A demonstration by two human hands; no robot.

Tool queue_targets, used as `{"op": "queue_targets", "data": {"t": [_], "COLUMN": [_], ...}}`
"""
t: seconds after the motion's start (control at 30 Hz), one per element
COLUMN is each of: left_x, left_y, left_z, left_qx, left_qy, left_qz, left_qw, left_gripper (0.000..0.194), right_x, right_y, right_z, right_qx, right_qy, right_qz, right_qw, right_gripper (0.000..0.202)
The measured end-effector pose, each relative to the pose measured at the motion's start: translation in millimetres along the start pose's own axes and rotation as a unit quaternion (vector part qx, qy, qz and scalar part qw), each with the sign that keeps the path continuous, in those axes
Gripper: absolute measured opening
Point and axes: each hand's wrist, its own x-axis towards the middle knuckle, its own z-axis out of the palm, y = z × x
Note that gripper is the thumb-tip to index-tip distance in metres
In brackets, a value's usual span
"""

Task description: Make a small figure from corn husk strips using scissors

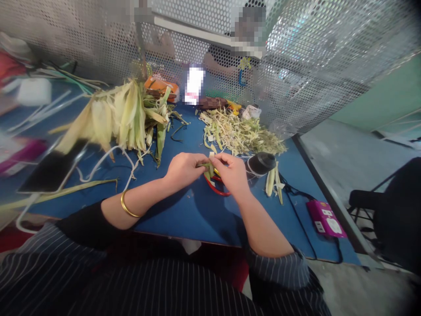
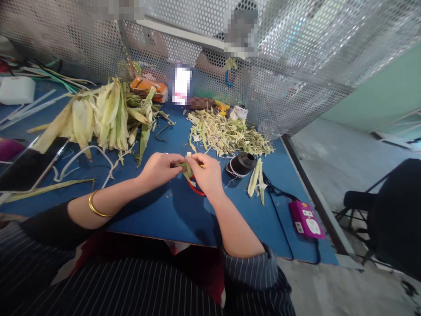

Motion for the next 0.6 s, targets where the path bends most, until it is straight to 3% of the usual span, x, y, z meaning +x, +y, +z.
{"op": "queue_targets", "data": {"t": [0.13, 0.23, 0.33, 0.47, 0.6], "left_x": [0.9, 1.1, 1.5, 2.1, -0.6], "left_y": [-2.9, -5.3, -5.7, -2.6, 2.6], "left_z": [3.0, 7.5, 8.8, 4.5, 4.2], "left_qx": [-0.055, -0.119, -0.172, -0.205, -0.182], "left_qy": [-0.086, -0.195, -0.269, -0.318, -0.301], "left_qz": [-0.002, -0.027, -0.029, -0.038, -0.066], "left_qw": [0.995, 0.973, 0.947, 0.925, 0.934], "left_gripper": [0.016, 0.016, 0.013, 0.017, 0.033], "right_x": [2.9, 4.2, 5.2, 6.5, 7.6], "right_y": [-0.1, -1.9, -0.4, 5.6, 6.5], "right_z": [-2.1, -3.6, -2.5, 1.1, 3.5], "right_qx": [0.040, 0.050, 0.041, 0.046, 0.051], "right_qy": [0.066, 0.111, 0.128, 0.124, 0.121], "right_qz": [-0.024, -0.034, -0.041, -0.038, -0.048], "right_qw": [0.997, 0.992, 0.990, 0.990, 0.990], "right_gripper": [0.016, 0.017, 0.016, 0.017, 0.017]}}
